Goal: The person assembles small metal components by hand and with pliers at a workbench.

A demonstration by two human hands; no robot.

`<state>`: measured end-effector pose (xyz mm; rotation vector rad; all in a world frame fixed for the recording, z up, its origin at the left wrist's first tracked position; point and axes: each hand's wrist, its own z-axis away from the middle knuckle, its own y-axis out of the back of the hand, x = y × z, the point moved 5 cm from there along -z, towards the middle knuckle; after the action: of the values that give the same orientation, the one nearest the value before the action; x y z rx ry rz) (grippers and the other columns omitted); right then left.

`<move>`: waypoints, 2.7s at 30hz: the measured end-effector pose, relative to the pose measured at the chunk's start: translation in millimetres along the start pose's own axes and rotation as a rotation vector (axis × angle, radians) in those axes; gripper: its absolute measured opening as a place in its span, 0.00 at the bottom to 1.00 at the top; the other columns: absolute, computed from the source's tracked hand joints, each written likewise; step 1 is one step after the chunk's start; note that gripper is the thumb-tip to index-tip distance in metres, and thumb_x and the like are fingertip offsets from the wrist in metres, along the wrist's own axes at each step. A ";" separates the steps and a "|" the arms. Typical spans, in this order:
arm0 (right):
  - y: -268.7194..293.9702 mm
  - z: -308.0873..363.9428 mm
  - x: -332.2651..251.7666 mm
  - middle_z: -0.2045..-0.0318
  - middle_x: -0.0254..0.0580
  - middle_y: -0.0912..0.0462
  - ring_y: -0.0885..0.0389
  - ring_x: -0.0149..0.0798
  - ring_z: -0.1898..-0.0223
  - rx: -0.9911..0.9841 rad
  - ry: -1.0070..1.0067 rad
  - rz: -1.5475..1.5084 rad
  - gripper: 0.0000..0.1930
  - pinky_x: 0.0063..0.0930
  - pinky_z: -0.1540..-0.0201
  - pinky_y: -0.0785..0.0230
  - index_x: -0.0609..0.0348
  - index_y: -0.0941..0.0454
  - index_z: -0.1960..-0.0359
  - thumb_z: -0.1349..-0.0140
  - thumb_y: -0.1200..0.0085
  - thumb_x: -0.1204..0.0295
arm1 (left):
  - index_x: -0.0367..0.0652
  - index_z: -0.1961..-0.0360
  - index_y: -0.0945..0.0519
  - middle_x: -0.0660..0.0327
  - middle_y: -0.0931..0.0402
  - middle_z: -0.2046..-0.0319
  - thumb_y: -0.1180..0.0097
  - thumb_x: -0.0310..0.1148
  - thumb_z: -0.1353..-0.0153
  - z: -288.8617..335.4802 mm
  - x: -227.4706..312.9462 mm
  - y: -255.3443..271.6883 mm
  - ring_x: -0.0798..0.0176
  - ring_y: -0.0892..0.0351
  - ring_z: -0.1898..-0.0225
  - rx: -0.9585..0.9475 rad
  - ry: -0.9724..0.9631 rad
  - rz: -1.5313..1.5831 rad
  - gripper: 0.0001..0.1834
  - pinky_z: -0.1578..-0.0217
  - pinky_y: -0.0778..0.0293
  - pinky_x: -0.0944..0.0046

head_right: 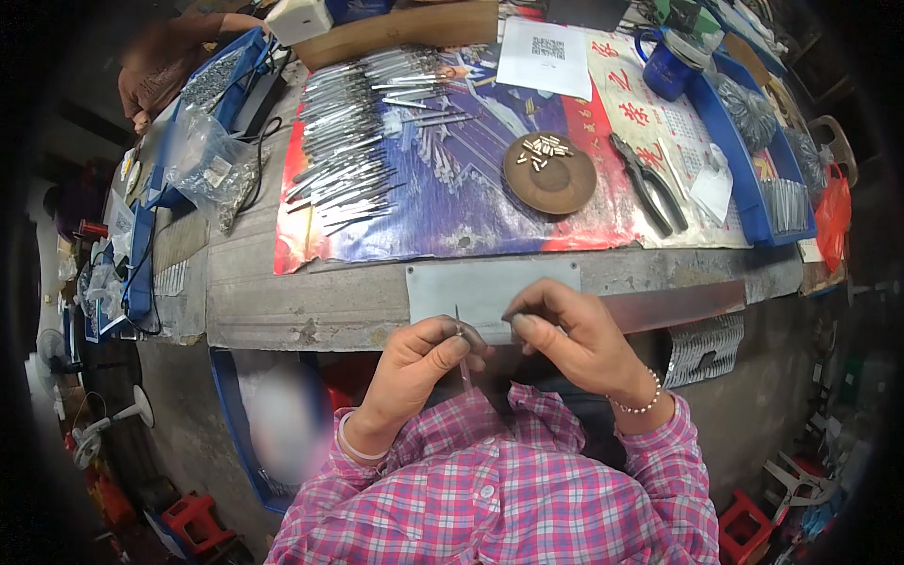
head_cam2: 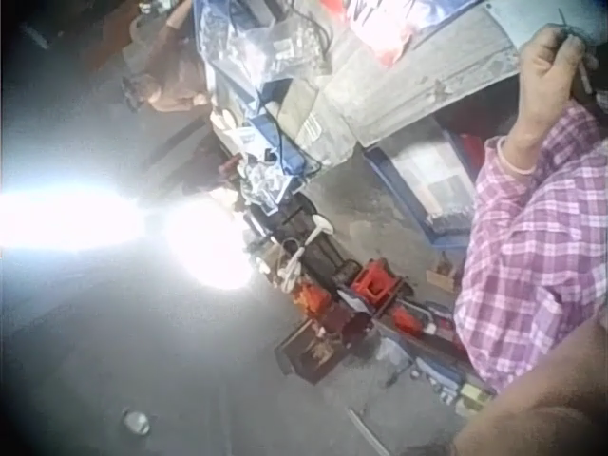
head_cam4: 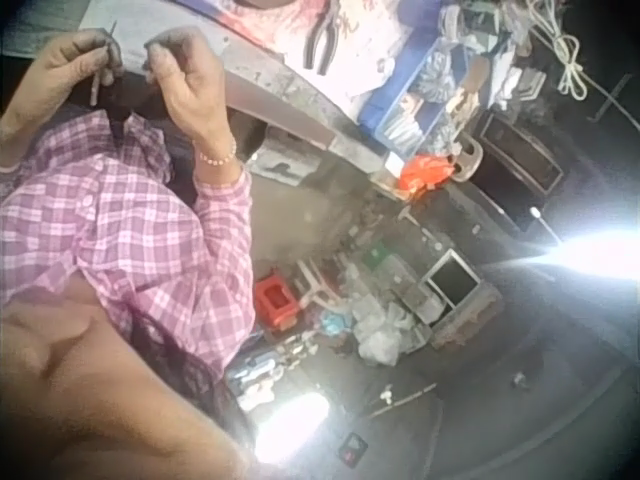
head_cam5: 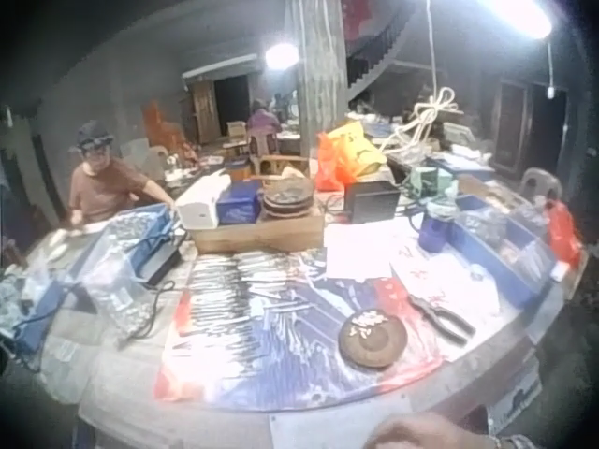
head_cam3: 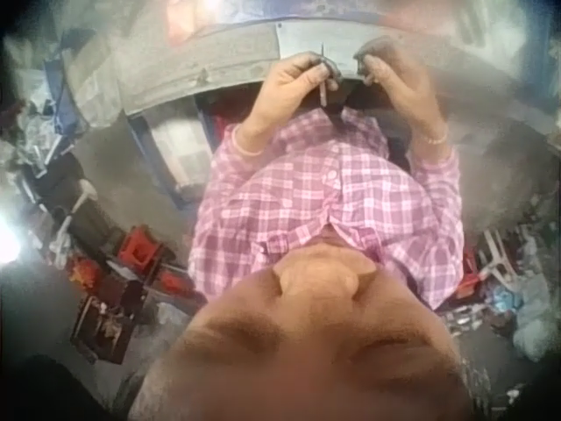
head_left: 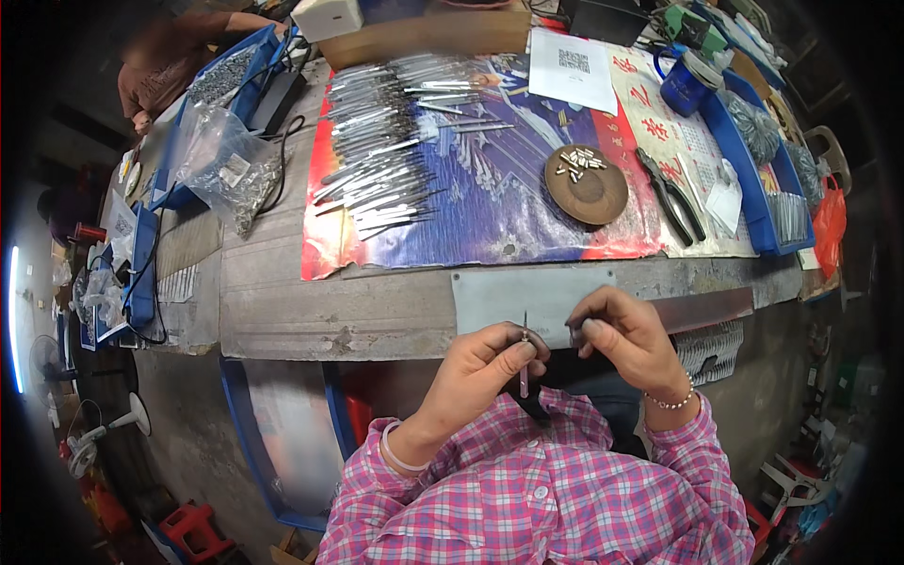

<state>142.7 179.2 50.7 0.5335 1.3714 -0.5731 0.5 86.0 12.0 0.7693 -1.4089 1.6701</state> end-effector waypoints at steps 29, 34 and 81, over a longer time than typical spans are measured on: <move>-35.9 2.8 -116.3 0.79 0.35 0.23 0.25 0.34 0.83 -0.014 0.726 0.537 0.08 0.26 0.79 0.36 0.57 0.23 0.75 0.56 0.40 0.68 | 0.33 0.62 0.25 0.65 0.30 0.79 0.56 0.30 0.34 25.0 -18.9 -3.9 0.76 0.31 0.79 0.093 0.022 0.017 0.11 0.76 0.33 0.76; -38.3 -3.2 -110.7 0.80 0.34 0.24 0.27 0.34 0.84 -0.080 0.684 0.359 0.08 0.25 0.81 0.38 0.57 0.24 0.76 0.56 0.41 0.69 | 0.28 0.63 0.27 0.54 0.26 0.73 0.54 0.31 0.35 15.5 -29.4 -6.9 0.72 0.34 0.82 0.083 -0.058 0.034 0.13 0.81 0.36 0.76; 84.8 -156.3 1.6 0.71 0.58 0.21 0.23 0.57 0.65 0.013 0.104 1.336 0.10 0.46 0.61 0.31 0.68 0.26 0.72 0.55 0.50 0.74 | 0.36 0.52 0.26 0.65 0.28 0.72 0.56 0.30 0.34 20.3 -31.0 -2.8 0.77 0.35 0.76 -0.009 0.119 -0.064 0.14 0.74 0.38 0.78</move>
<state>82.3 345.3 31.4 1.3161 0.8249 0.5431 17.3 60.4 -9.0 0.6909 -1.2953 1.6326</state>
